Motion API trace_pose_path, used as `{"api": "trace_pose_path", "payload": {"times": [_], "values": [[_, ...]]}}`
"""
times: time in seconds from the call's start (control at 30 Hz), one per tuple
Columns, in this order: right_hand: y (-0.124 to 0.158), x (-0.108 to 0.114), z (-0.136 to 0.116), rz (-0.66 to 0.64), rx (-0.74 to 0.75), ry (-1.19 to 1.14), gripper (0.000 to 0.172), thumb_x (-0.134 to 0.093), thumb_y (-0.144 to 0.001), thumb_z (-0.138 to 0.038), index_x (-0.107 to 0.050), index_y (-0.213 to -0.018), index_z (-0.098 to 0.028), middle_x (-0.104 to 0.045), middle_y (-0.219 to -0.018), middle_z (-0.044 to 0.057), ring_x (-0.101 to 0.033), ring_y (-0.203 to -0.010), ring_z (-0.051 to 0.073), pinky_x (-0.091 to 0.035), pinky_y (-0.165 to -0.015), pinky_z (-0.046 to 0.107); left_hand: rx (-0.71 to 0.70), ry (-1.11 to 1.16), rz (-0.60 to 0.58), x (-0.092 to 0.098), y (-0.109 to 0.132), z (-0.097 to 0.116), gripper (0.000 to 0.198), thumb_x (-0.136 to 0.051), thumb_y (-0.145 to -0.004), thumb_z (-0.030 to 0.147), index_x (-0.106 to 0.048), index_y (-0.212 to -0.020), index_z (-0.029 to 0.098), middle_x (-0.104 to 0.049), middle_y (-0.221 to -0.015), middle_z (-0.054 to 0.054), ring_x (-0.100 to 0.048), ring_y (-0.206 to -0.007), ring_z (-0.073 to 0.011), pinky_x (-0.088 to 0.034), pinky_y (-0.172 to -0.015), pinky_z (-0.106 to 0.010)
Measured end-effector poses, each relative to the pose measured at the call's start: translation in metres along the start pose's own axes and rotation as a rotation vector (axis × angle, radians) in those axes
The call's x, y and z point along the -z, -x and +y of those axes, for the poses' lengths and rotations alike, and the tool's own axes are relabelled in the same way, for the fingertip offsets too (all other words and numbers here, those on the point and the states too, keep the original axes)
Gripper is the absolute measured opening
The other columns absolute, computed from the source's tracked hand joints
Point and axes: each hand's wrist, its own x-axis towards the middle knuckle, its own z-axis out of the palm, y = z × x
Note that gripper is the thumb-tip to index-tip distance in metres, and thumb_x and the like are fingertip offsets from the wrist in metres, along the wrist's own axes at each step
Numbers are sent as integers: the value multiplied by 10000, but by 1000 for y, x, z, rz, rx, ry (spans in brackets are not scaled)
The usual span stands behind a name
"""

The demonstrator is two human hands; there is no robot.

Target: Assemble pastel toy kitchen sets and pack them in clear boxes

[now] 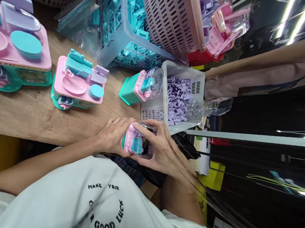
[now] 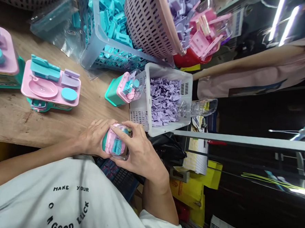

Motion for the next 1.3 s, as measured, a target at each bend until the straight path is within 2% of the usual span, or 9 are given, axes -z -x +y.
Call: {"api": "trace_pose_path", "payload": {"times": [0.23,0.37,0.67,0.93,1.3], "values": [[0,-4,0,26,19,-14,841,-748,-772,-344,-350,-1511,-300,-408,-1367,139,-472,-1265,342,-493,-1035,552,-10,-14,12,1,0,1,848,-748,-614,459,-392,-1331,180,-583,-1289,-137,-552,-1174,-343,-413,-982,-469],[-1,-4,3,5,51,-32,838,-744,-780,-363,-345,-1513,-293,-399,-1385,149,-463,-1275,349,-499,-1023,552,8,-6,-28,5,-1,4,823,-766,-607,448,-410,-1304,195,-593,-1264,-125,-559,-1160,-342,-421,-972,-464],[0,-6,1,5,39,-58,827,-752,-747,-290,-367,-1478,-272,-395,-1366,145,-462,-1280,334,-492,-1050,549,-31,-3,14,-2,2,-4,909,-787,-591,490,-380,-1345,185,-584,-1279,-123,-557,-1164,-335,-407,-986,-458],[1,-8,5,-4,29,-93,804,-749,-759,-317,-379,-1471,-265,-383,-1354,143,-453,-1280,329,-496,-1048,541,2,17,4,-1,2,-4,929,-809,-551,473,-390,-1331,194,-575,-1299,-129,-550,-1181,-338,-404,-985,-454],[-8,2,2,-96,49,-31,854,-775,-748,-353,-367,-1494,-276,-381,-1394,144,-438,-1310,340,-478,-1067,541,17,24,2,-2,2,-3,937,-811,-547,456,-388,-1341,191,-567,-1313,-137,-539,-1202,-352,-403,-1011,-480]]}}
